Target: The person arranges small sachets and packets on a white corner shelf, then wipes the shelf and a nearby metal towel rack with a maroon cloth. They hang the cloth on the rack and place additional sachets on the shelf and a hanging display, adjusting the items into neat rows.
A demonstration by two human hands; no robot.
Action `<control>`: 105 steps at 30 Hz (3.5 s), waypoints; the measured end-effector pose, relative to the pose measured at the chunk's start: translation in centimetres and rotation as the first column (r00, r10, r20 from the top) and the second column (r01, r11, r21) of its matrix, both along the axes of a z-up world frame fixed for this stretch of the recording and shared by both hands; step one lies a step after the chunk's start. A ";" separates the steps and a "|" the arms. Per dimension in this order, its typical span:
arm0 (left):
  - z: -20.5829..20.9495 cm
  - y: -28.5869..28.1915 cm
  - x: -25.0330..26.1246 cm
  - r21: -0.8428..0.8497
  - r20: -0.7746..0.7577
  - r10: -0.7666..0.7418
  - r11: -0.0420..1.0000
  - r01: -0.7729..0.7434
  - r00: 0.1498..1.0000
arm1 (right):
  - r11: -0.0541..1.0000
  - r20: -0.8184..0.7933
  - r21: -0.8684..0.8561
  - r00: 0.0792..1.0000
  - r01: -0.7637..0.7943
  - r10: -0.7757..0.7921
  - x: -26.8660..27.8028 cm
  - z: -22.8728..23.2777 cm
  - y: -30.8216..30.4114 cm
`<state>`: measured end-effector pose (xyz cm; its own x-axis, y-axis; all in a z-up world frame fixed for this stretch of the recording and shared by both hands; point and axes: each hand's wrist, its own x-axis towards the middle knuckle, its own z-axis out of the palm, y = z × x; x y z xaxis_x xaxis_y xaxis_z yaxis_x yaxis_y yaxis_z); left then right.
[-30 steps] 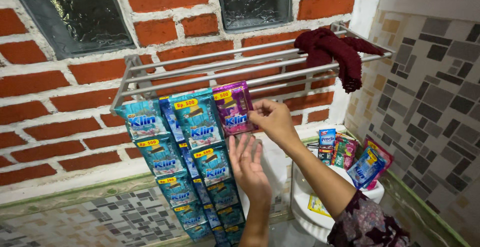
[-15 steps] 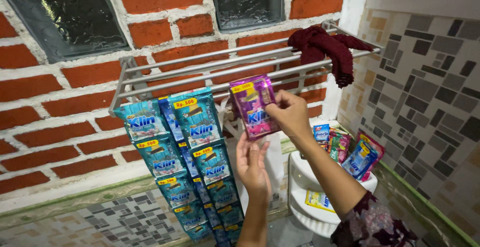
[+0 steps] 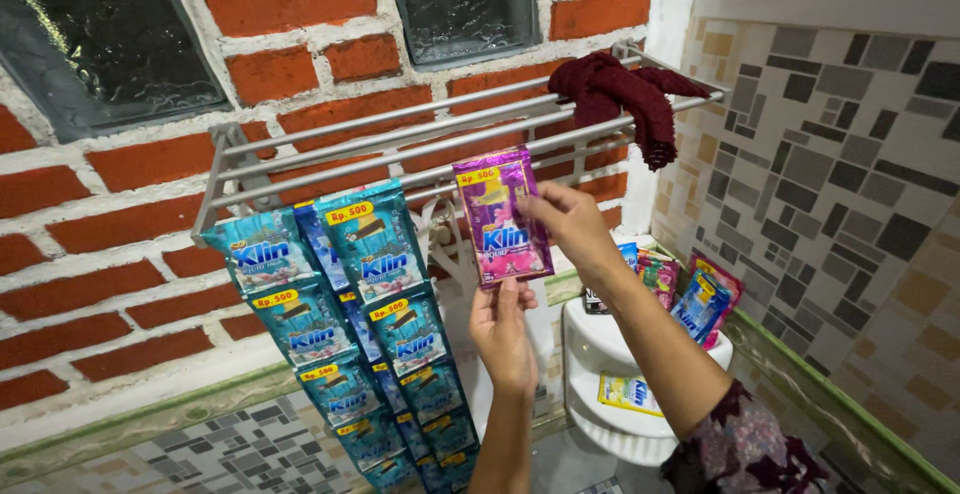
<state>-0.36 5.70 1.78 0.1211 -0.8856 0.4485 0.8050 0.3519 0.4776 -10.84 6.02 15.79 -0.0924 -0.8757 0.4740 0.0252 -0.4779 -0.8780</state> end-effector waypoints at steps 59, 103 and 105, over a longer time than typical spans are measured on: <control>2.0 4.1 -4.8 -0.318 0.244 0.074 0.948 0.008 0.967 | 0.679 -0.044 -0.705 0.943 0.205 -0.330 -5.6 -6.6 7.1; -26.7 -5.1 -9.6 0.624 0.282 -0.875 0.478 0.618 0.393 | 0.651 -0.198 0.576 0.857 0.494 -0.476 -18.9 -35.0 4.8; -27.7 -5.1 -9.7 0.605 0.285 -0.881 0.470 0.642 0.377 | 0.603 -0.244 0.604 0.841 0.521 -0.483 -19.0 -36.3 5.0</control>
<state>-10.08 0.61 -25.93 -0.8223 -0.5435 -0.1684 0.2108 -0.5658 0.7971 -29.86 11.02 -20.51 -0.6025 -0.7846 -0.1463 -0.1014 0.2571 -0.9611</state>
